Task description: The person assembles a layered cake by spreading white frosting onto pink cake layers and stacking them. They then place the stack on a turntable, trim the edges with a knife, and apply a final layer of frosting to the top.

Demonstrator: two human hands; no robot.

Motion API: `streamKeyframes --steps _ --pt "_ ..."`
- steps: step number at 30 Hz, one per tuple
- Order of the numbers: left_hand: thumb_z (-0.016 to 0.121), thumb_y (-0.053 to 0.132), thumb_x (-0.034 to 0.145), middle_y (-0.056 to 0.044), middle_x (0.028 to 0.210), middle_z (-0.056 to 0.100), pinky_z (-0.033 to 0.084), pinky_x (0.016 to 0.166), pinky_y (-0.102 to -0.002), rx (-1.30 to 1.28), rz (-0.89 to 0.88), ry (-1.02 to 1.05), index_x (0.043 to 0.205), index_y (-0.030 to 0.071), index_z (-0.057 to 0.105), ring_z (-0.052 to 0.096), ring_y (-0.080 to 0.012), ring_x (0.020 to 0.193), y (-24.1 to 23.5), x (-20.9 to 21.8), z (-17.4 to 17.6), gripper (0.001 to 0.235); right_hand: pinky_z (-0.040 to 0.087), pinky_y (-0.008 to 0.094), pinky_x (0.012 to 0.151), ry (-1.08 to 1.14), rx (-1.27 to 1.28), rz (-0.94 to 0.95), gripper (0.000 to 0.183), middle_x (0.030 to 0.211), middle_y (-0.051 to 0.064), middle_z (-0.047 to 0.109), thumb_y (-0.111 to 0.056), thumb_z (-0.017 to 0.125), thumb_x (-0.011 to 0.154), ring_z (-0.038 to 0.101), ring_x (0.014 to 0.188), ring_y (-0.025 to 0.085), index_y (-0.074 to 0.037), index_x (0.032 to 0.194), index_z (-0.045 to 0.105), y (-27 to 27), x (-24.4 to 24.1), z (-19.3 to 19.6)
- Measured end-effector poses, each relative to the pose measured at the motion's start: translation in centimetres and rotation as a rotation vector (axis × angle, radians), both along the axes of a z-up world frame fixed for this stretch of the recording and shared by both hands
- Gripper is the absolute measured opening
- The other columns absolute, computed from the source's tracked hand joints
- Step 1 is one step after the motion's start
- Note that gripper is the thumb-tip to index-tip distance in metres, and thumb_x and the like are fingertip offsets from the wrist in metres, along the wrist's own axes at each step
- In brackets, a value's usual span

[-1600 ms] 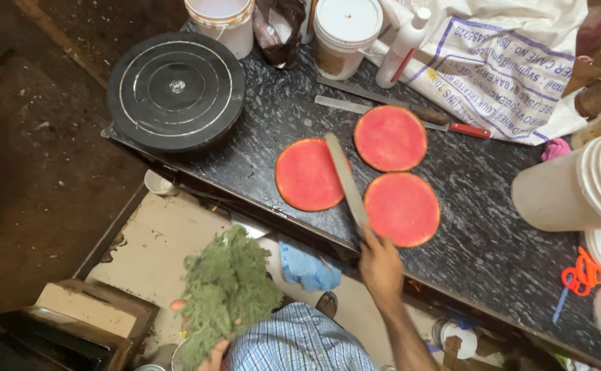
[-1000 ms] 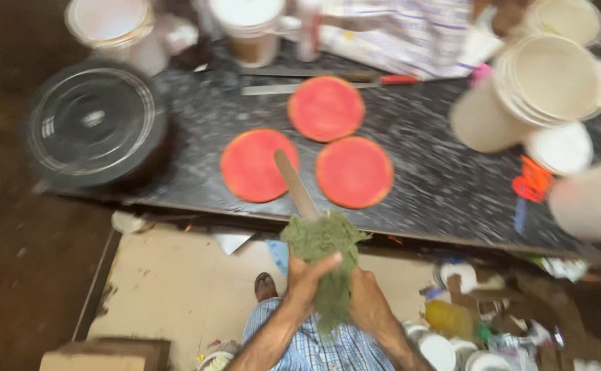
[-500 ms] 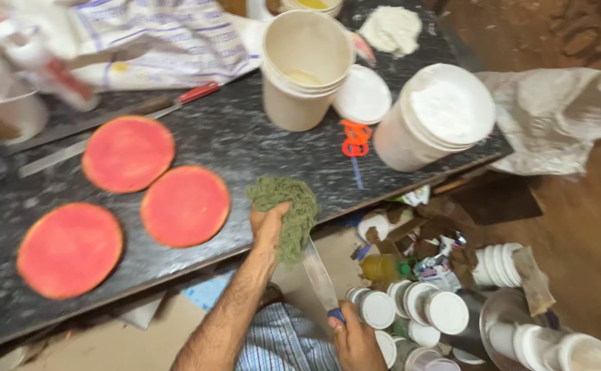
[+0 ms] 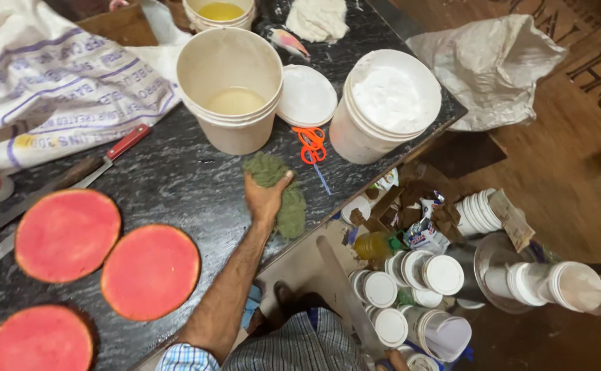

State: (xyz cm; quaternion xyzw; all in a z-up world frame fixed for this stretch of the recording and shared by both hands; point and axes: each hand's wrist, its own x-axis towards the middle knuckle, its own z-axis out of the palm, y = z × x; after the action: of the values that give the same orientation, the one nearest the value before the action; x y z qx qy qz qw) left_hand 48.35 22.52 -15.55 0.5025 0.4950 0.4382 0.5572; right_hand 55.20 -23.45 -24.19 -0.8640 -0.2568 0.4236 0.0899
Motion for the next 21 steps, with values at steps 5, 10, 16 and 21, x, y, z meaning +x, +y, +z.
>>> streamKeyframes --steps 5,10,16,21 --pt "0.079 0.053 0.079 -0.025 0.125 0.056 0.037 0.093 -0.059 0.553 -0.256 0.922 0.136 0.019 0.062 0.047 -0.0439 0.116 -0.3 0.2 -0.7 0.069 0.056 0.051 0.067 0.041 -0.03 0.002 0.037 0.08 0.023 0.071 -0.029 0.068 0.092 0.073 0.078 0.044 -0.016 0.125 0.056 1.4 0.8 -0.7" --pt "0.074 0.036 0.094 -0.011 0.123 0.061 0.042 0.101 -0.052 0.554 -0.167 0.771 0.124 0.027 0.075 0.052 -0.0353 0.12 0.8 2.9 -6.0 0.032 0.056 0.052 0.068 0.006 0.092 0.173 0.037 0.082 0.023 0.071 -0.031 0.071 0.091 0.072 0.08 0.044 -0.016 0.123 0.057 5.8 5.0 0.2" --pt "0.089 0.037 0.071 -0.01 0.122 0.063 0.045 0.104 -0.045 0.251 -0.213 0.646 0.104 0.026 0.082 0.053 -0.0324 0.12 1.8 9.4 -3.7 0.035 0.054 0.054 0.067 0.024 0.517 0.368 0.031 0.084 0.024 0.07 -0.033 0.07 0.093 0.07 0.08 0.045 -0.012 0.114 0.06 11.2 8.4 0.1" --pt "0.089 0.03 0.068 -0.019 0.118 0.068 0.046 0.095 -0.046 0.671 0.014 0.829 0.114 0.022 0.077 0.059 -0.0375 0.109 0.7 10.6 3.8 0.048 0.053 0.051 0.069 0.113 0.386 0.425 0.027 0.084 0.022 0.065 -0.035 0.063 0.098 0.068 0.077 0.041 -0.012 0.112 0.06 12.7 13.0 -0.5"
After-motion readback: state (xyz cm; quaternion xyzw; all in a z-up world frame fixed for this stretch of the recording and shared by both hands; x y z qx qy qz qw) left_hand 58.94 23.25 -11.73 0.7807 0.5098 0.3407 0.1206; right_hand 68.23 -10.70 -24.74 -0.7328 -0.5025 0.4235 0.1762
